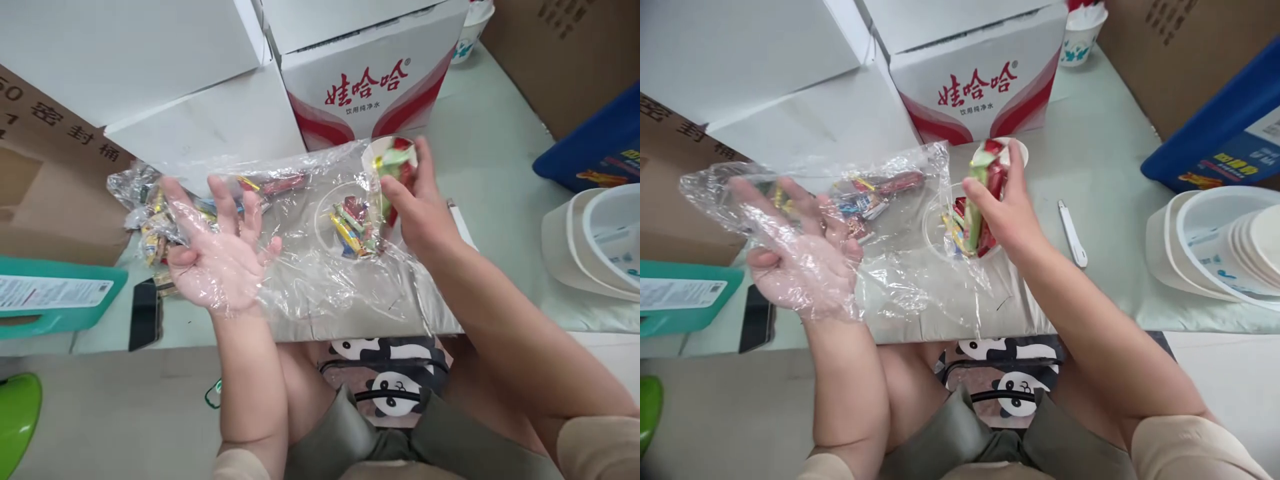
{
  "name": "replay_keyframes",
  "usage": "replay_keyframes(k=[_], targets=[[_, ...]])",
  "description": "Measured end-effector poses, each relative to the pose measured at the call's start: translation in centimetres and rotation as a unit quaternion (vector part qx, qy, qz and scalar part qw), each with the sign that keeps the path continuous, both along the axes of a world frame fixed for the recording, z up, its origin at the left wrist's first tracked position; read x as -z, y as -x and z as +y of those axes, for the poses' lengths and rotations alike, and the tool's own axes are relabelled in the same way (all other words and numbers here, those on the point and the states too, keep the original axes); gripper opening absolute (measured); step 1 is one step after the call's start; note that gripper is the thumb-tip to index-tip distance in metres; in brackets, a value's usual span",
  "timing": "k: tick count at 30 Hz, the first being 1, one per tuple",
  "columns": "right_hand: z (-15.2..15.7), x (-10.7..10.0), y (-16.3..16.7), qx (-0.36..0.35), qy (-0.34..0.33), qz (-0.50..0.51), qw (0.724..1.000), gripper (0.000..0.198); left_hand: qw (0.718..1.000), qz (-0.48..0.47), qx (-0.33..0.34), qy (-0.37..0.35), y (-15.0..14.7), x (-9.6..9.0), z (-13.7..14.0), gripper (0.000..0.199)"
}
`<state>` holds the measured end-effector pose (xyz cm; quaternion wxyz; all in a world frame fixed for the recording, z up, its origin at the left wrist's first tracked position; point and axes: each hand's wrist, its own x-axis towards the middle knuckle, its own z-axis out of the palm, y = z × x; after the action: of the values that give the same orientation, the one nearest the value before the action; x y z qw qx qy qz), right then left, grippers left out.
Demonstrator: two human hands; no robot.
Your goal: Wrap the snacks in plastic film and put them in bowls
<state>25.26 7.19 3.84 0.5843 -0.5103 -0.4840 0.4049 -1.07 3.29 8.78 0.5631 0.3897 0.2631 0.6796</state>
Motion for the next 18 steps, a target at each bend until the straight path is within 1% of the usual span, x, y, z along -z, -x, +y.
replay_keyframes(k=[1, 2, 3, 4, 5, 7, 8, 9, 11, 14, 16, 18], targets=[[-0.2, 0.2, 0.0, -0.002, 0.008, -0.03, 1.0, 0.066, 1.0, 0.001, 0.003, 0.002, 0.1, 0.2, 0.0, 0.073], [-0.7, 0.2, -0.1, 0.003, 0.013, -0.034, 0.999, 0.064, 1.0, 0.002, 0.007, 0.009, 0.2, 0.2, 0.0, 0.076], [-1.4, -0.1, -0.3, -0.006, 0.022, -0.016, 1.0, 0.061, 1.0, 0.002, 0.01, 0.022, 0.1, 0.3, 0.0, 0.08], [-2.2, -0.5, -0.6, -0.033, 0.039, 0.019, 0.999, 0.06, 0.999, 0.001, 0.013, 0.039, 0.0, 0.2, -0.1, 0.083], [-3.0, -1.1, -0.8, -0.079, 0.067, 0.068, 0.992, 0.064, 0.998, 0.0, 0.016, 0.059, -0.3, 0.1, -0.1, 0.085], [-4.7, -2.5, -1.2, -0.185, 0.134, 0.164, 0.96, 0.078, 0.994, -0.002, 0.033, 0.1, -0.9, -0.2, -0.2, 0.085], [-5.5, -3.1, -1.3, -0.219, 0.157, 0.199, 0.942, 0.084, 0.992, -0.002, 0.046, 0.117, -1.2, -0.4, -0.2, 0.084], [-6.3, -3.5, -1.4, -0.233, 0.165, 0.222, 0.932, 0.086, 0.99, 0.001, 0.058, 0.13, -1.5, -0.5, -0.2, 0.083], [-7.5, -3.9, -1.6, -0.224, 0.144, 0.245, 0.932, 0.085, 0.985, 0.014, 0.069, 0.155, -2.0, -0.6, -0.1, 0.083], [-9.1, -3.7, -2.1, -0.213, 0.094, 0.226, 0.946, 0.085, 0.978, 0.063, 0.058, 0.19, -2.4, -0.1, -0.1, 0.078], [-10.3, -3.3, -2.2, -0.214, 0.042, 0.188, 0.958, 0.084, 0.973, 0.108, 0.027, 0.202, -2.8, 0.3, -0.1, 0.072], [-11.5, -2.9, -1.8, -0.218, -0.023, 0.111, 0.969, 0.087, 0.968, 0.142, -0.023, 0.204, -3.4, 0.4, -0.1, 0.069]])
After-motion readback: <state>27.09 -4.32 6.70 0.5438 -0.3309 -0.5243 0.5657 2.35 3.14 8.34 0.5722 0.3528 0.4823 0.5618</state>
